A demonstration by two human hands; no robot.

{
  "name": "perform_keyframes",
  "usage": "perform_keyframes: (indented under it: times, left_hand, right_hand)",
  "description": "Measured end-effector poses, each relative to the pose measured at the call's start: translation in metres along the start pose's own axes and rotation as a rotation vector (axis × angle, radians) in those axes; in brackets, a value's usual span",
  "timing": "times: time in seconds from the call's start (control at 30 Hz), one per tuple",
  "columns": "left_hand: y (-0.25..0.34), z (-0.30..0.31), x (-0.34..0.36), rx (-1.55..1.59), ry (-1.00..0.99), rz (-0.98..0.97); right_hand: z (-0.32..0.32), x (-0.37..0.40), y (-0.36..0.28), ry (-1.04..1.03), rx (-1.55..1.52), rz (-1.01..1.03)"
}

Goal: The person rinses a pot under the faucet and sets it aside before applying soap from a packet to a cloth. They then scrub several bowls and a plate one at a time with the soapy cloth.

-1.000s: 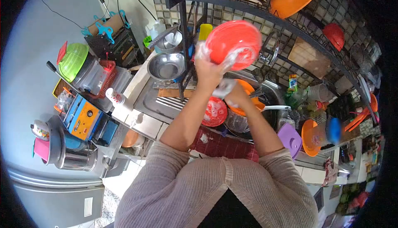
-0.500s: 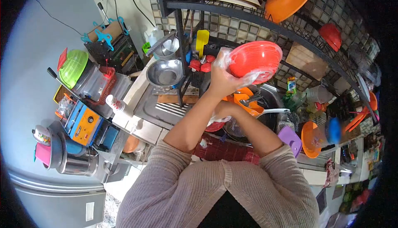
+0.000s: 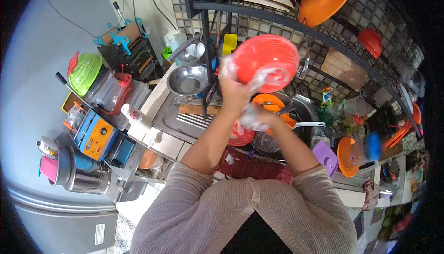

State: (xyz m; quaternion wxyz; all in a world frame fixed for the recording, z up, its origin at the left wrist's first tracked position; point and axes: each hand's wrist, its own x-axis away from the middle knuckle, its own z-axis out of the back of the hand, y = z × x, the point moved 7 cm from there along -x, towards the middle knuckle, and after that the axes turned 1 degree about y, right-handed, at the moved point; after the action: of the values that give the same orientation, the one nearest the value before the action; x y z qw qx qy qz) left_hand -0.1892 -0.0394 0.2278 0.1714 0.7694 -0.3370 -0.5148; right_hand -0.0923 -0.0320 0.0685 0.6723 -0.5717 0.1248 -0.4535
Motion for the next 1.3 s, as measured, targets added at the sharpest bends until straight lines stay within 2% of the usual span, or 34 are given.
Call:
perform_keyframes:
  times: [0.07,0.1,0.13,0.17,0.23,0.3,0.33,0.37,0.43,0.47,0.53,0.57,0.63,0.7,0.8,0.83,0.9,0.93,0.97,1.03,1.1,1.17,1.2,1.23,1.27,1.3]
  left_hand:
    - [-0.007,0.028,0.002,0.185,0.117,0.066]
    - [-0.01,0.038,0.006,0.295,0.166,0.132]
    - [-0.021,0.048,0.011,0.39,0.172,0.164]
    - [-0.026,0.053,0.018,0.385,0.169,0.168]
    - [-0.045,0.06,0.035,0.34,0.216,0.315]
    - [-0.07,0.066,0.055,0.108,0.264,0.339]
    - [-0.061,0.059,0.059,0.019,0.233,0.255]
    - [-0.052,0.053,0.06,-0.069,0.201,0.168]
    - [-0.05,0.057,0.057,-0.06,0.178,0.196]
    - [-0.049,0.062,0.055,-0.052,0.167,0.225]
    - [-0.061,0.085,0.052,-0.078,0.122,0.23]
    - [-0.071,0.092,0.05,-0.103,0.083,0.229]
    - [-0.043,0.075,0.037,-0.133,0.08,0.183]
    - [-0.033,0.068,0.032,-0.24,0.017,0.232]
    - [-0.049,0.068,0.033,-0.206,0.002,0.281]
    - [-0.052,0.07,0.035,-0.205,0.001,0.281]
    - [-0.061,0.062,0.04,-0.323,-0.18,0.325]
    - [-0.052,0.052,0.04,-0.342,-0.155,0.15]
    - [-0.063,0.054,0.043,-0.42,-0.238,0.157]
    - [-0.061,0.048,0.049,-0.364,-0.18,0.309]
    - [-0.057,0.045,0.048,-0.354,-0.149,0.291]
    - [-0.068,0.061,0.048,-0.161,0.046,0.252]
    - [-0.066,0.059,0.047,0.044,0.171,0.366]
    - [-0.066,0.057,0.046,0.048,0.174,0.363]
    - [-0.063,0.059,0.045,0.002,0.223,0.328]
    - [-0.061,0.063,0.046,-0.046,0.275,0.294]
  right_hand:
    - [0.055,-0.006,0.04,0.088,-0.688,-0.035]
    - [0.072,0.023,0.018,0.482,-0.667,-0.185]
    - [0.11,0.011,0.033,0.622,-0.724,-0.011]
    - [0.115,0.028,0.021,0.689,-0.957,-0.017]
    - [0.123,0.043,-0.005,0.709,-1.354,0.287]
    - [0.125,0.038,-0.024,0.891,-1.178,0.493]
    - [0.124,0.028,-0.03,0.888,-0.896,0.606]
    - [0.097,0.058,-0.074,1.15,-0.113,0.66]
    - [0.071,0.068,-0.097,1.152,0.071,0.554]
    - [0.065,0.07,-0.098,1.159,0.065,0.55]
    - [0.051,0.083,-0.112,1.246,0.257,0.739]
    - [0.05,0.084,-0.114,1.245,0.256,0.737]
    - [0.03,0.096,-0.136,1.324,0.688,0.902]
    - [0.027,0.097,-0.144,1.258,0.759,0.921]
    - [0.026,0.092,-0.155,1.039,0.96,1.022]
    - [0.027,0.093,-0.156,1.04,0.961,1.021]
    - [0.02,0.094,-0.162,0.844,0.964,1.075]
    - [0.013,0.104,-0.169,0.802,0.961,1.166]
    - [0.012,0.104,-0.168,0.8,0.959,1.164]
    - [0.029,0.1,-0.163,0.781,0.591,1.046]
    - [0.06,0.089,-0.136,0.768,-0.048,0.712]
    - [0.086,0.061,-0.081,0.779,-0.232,0.437]
    - [0.087,0.054,-0.06,0.844,-0.487,0.509]
    - [0.087,0.044,-0.038,0.898,-0.745,0.581]
    - [0.089,0.024,-0.008,0.877,-0.937,0.444]
    - [0.088,0.013,0.003,0.873,-0.93,0.441]
